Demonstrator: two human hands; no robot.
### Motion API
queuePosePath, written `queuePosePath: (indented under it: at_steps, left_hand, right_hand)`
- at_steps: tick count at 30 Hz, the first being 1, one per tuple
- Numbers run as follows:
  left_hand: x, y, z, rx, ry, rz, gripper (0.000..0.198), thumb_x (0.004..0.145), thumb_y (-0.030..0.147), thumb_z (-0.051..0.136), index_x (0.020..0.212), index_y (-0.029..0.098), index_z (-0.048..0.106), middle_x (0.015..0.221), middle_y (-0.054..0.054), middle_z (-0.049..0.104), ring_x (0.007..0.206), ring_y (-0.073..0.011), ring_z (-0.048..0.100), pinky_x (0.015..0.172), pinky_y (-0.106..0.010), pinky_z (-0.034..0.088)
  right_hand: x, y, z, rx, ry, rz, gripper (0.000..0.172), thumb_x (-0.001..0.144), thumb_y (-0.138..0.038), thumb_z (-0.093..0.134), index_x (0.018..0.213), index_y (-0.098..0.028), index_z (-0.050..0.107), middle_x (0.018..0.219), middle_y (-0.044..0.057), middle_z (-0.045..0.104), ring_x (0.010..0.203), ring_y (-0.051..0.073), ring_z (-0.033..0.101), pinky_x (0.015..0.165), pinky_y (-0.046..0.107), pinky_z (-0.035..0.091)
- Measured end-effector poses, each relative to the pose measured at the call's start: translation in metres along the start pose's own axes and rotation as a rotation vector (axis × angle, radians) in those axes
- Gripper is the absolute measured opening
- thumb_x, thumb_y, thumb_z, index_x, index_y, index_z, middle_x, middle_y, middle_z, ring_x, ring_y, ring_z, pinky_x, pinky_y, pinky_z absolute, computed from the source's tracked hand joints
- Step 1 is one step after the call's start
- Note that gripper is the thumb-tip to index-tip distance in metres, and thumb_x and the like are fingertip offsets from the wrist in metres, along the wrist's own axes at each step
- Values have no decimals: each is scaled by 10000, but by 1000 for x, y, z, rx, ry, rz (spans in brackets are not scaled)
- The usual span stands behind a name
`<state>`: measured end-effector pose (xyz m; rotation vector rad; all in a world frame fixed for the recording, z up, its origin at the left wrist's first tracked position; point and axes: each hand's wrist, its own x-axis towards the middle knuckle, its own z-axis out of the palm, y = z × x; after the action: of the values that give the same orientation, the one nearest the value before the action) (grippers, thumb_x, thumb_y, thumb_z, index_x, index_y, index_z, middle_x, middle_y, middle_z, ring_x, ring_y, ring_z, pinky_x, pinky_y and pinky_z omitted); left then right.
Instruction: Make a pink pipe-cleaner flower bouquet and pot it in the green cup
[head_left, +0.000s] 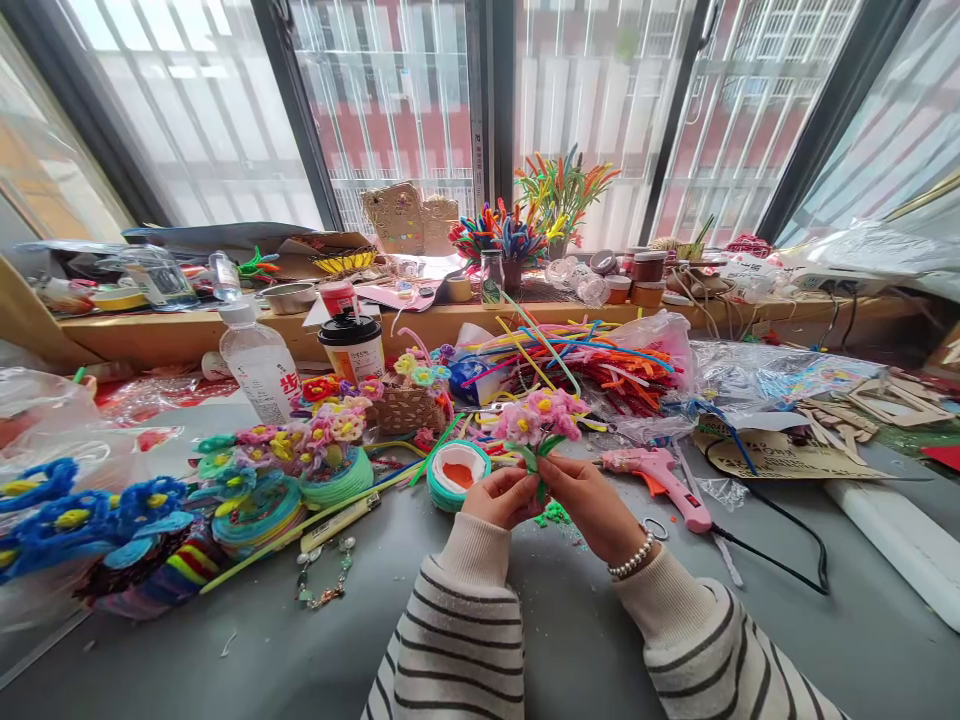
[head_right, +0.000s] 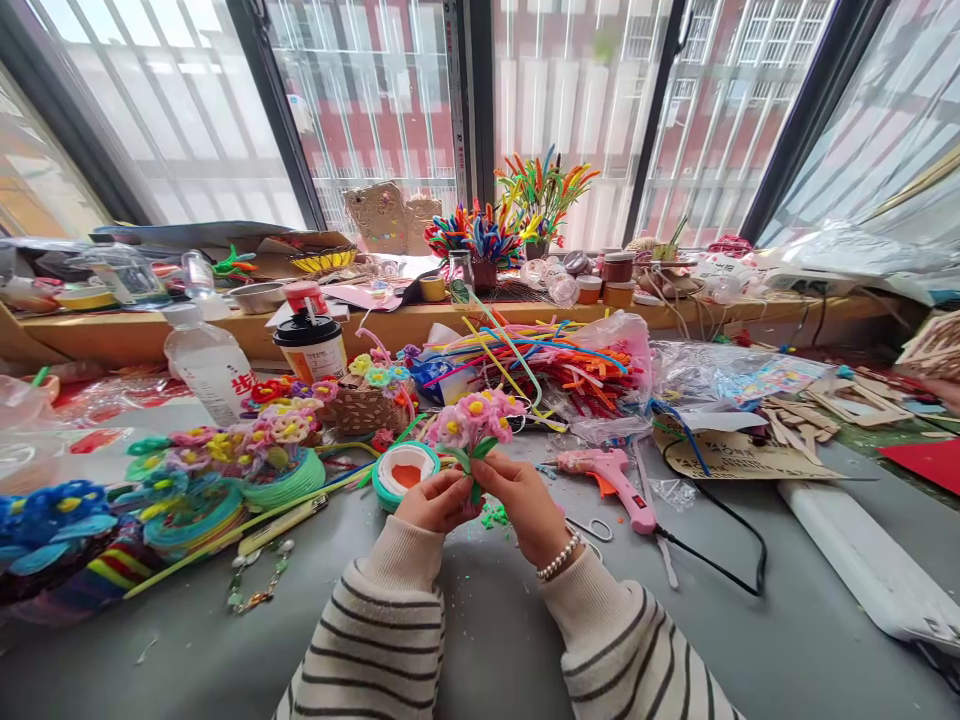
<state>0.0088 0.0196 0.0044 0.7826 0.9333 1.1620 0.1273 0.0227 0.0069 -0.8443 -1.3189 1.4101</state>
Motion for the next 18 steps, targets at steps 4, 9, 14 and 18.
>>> queuePosePath:
  at_steps: [4, 9, 14, 18]
  left_hand:
    - [0, 1, 1, -62, -41, -42, 358, 333, 317, 762, 611, 127, 642, 535, 1, 589, 534, -115, 554, 570, -254, 455]
    - [-1, 2, 2, -109, -89, -60, 381, 342, 296, 766, 669, 131, 661, 552, 1, 584, 528, -90, 543, 566, -222, 431]
    - [-2, 3, 1, -131, -138, -44, 355, 364, 314, 758, 645, 122, 656, 499, 15, 543, 470, -68, 497, 547, -225, 423]
    - [-3, 0, 0, -141, -146, -42, 345, 392, 288, 756, 685, 133, 660, 497, 15, 548, 467, -74, 507, 539, -231, 432]
  right_hand:
    - [0, -1, -2, -50, -22, 32, 292, 722, -409, 495, 770, -155, 631, 718, 16, 557, 703, 137, 469, 635, 262, 371]
    - [-1, -10, -5, -225, -32, -55, 247, 733, -374, 491, 706, -161, 613, 700, 2, 546, 708, 138, 486, 671, 273, 387]
    - [-4, -21, -13, -400, 200, -246, 164, 661, -329, 587, 726, -179, 590, 761, 18, 565, 677, 143, 529, 631, 265, 430]
    - [-6, -26, -18, -463, 285, -358, 223, 671, -308, 584, 850, -177, 556, 813, 38, 579, 700, 154, 541, 654, 289, 444]
